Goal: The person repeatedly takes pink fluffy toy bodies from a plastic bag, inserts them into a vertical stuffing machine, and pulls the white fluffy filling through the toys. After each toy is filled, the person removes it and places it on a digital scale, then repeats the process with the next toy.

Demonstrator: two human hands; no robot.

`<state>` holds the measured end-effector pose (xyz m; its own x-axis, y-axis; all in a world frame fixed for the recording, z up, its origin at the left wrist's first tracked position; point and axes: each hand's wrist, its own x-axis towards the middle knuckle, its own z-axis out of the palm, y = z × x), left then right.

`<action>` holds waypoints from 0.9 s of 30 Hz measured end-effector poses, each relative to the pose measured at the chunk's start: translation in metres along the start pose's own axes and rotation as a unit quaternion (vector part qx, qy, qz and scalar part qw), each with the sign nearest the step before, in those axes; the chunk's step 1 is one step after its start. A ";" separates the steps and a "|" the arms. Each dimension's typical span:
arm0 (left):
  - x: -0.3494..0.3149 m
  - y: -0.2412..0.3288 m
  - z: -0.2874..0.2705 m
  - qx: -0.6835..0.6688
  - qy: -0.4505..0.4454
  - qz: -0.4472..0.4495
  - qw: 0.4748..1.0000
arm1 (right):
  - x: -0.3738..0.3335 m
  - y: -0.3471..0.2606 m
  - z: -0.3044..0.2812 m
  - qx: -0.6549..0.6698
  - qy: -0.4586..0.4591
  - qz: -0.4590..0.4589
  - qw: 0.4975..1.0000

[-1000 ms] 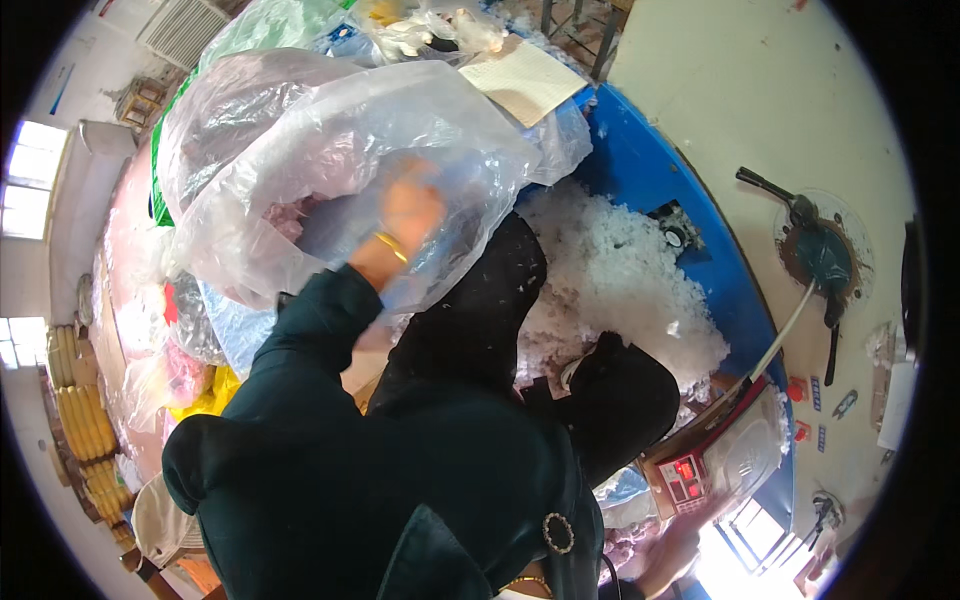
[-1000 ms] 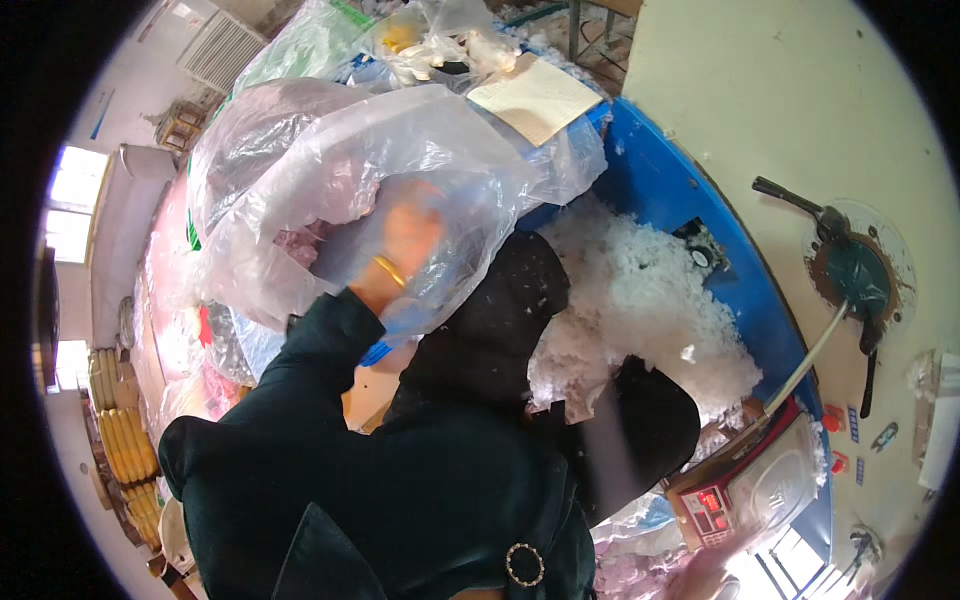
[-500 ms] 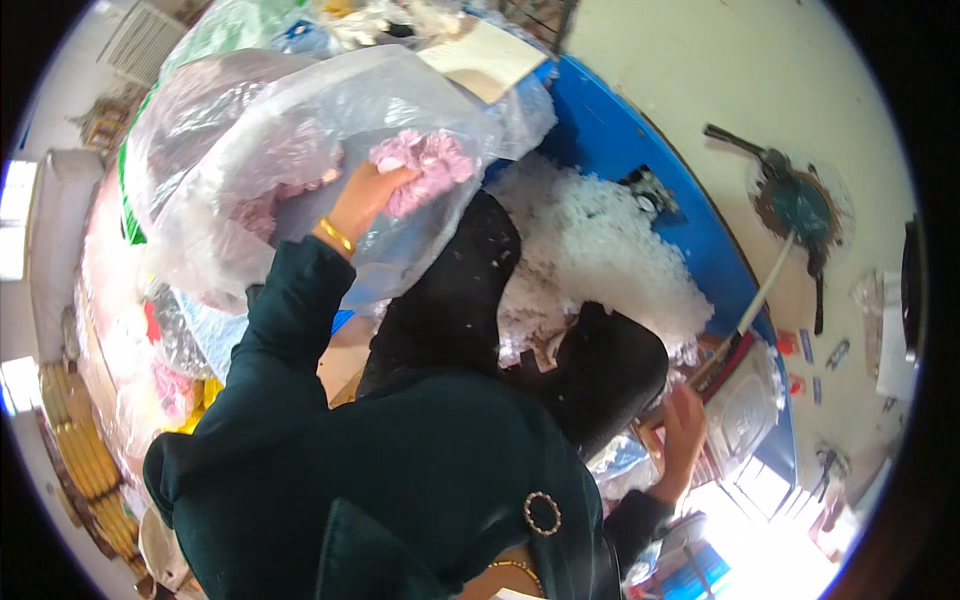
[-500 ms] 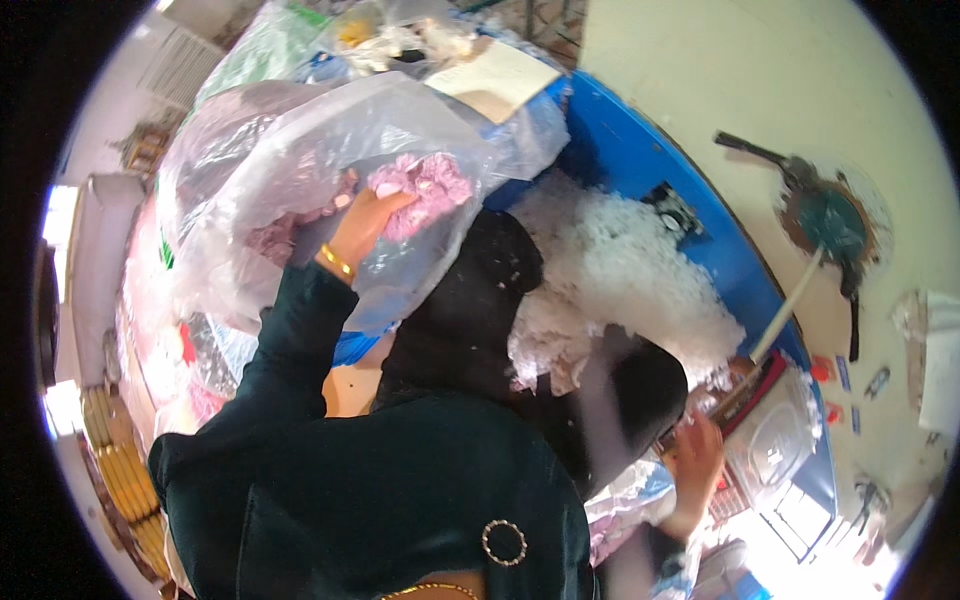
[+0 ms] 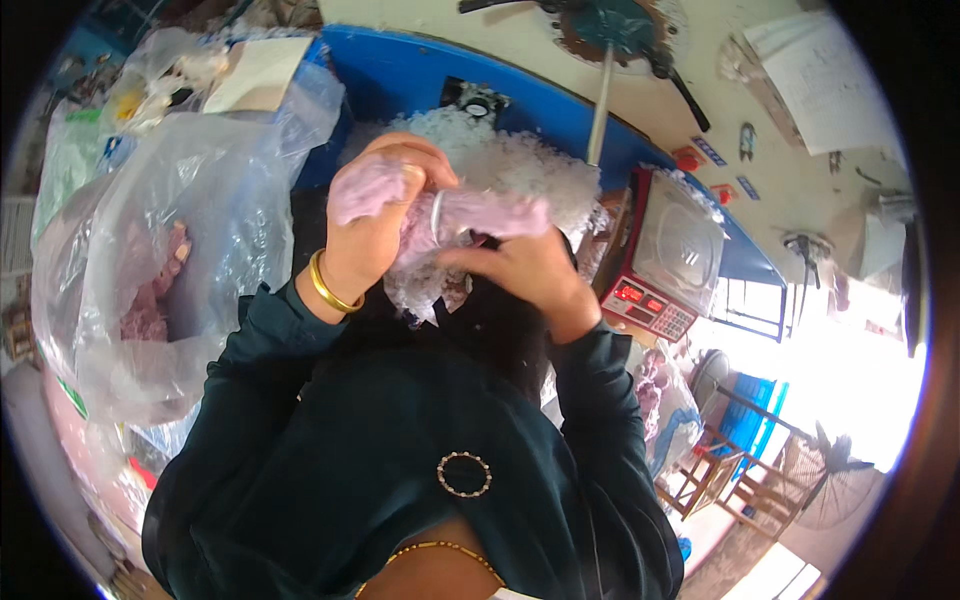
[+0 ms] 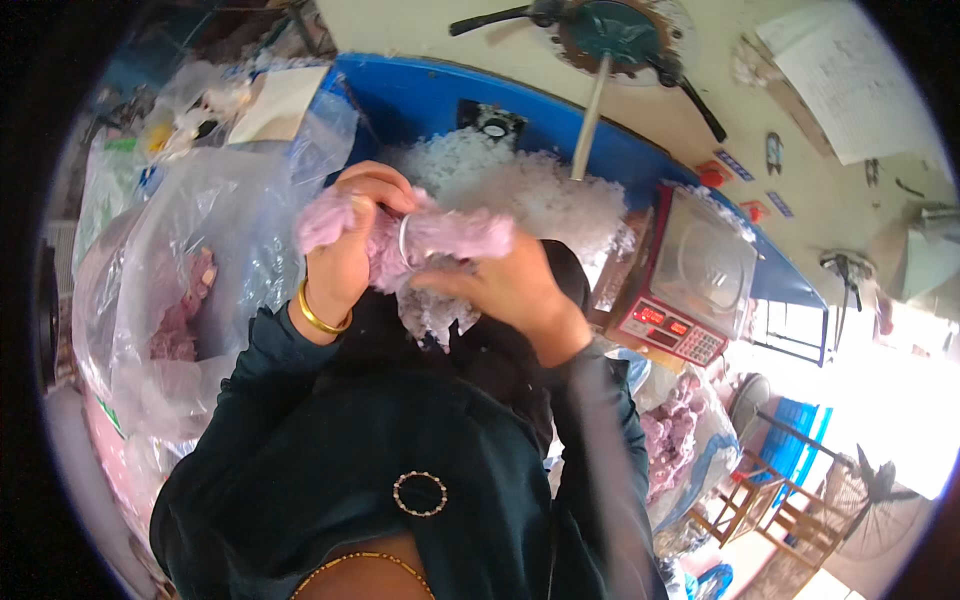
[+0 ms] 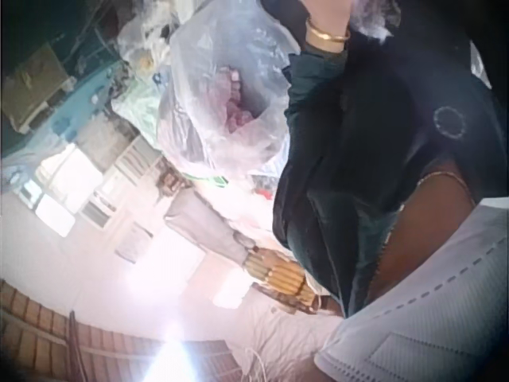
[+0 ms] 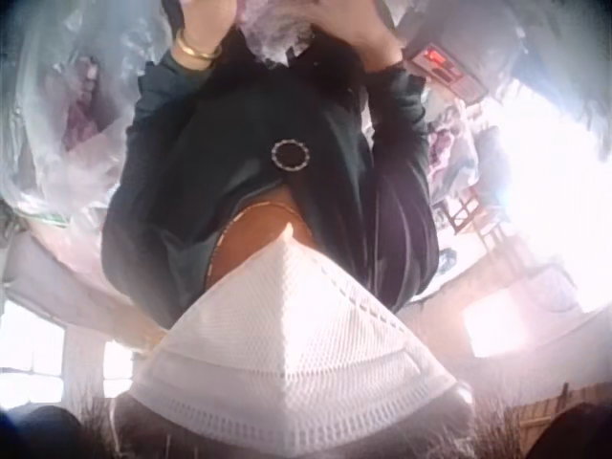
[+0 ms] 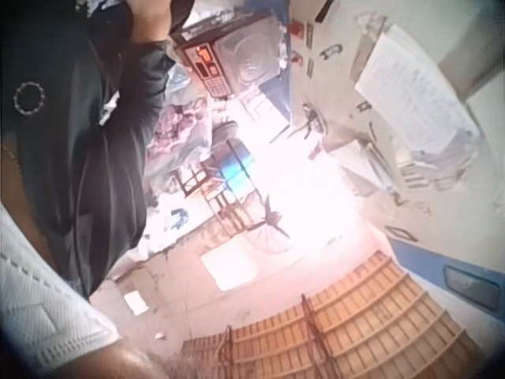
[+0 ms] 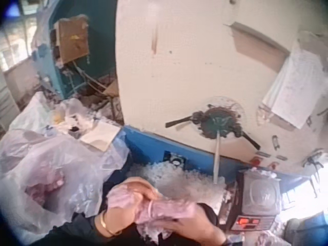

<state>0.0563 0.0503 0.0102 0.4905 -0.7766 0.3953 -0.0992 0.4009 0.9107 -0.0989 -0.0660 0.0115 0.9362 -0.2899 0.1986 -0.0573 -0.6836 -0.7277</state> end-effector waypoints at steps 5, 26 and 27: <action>0.006 0.009 0.042 -0.008 -0.023 0.029 0.999 | -0.017 -0.003 0.013 0.196 0.119 0.067 0.971; -0.009 -0.072 -0.016 0.249 -0.465 0.093 0.844 | -0.066 0.006 -0.009 0.411 -0.002 0.192 0.891; -0.016 -0.073 -0.013 0.121 -0.429 -0.084 0.891 | -0.069 0.004 -0.005 0.432 0.029 0.214 0.875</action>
<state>0.0664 0.0398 -0.0643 -0.3166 -0.9430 0.1024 -0.3215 0.2082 0.9238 -0.1658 -0.0519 -0.0022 0.8720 -0.4469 -0.1995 -0.0916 0.2515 -0.9635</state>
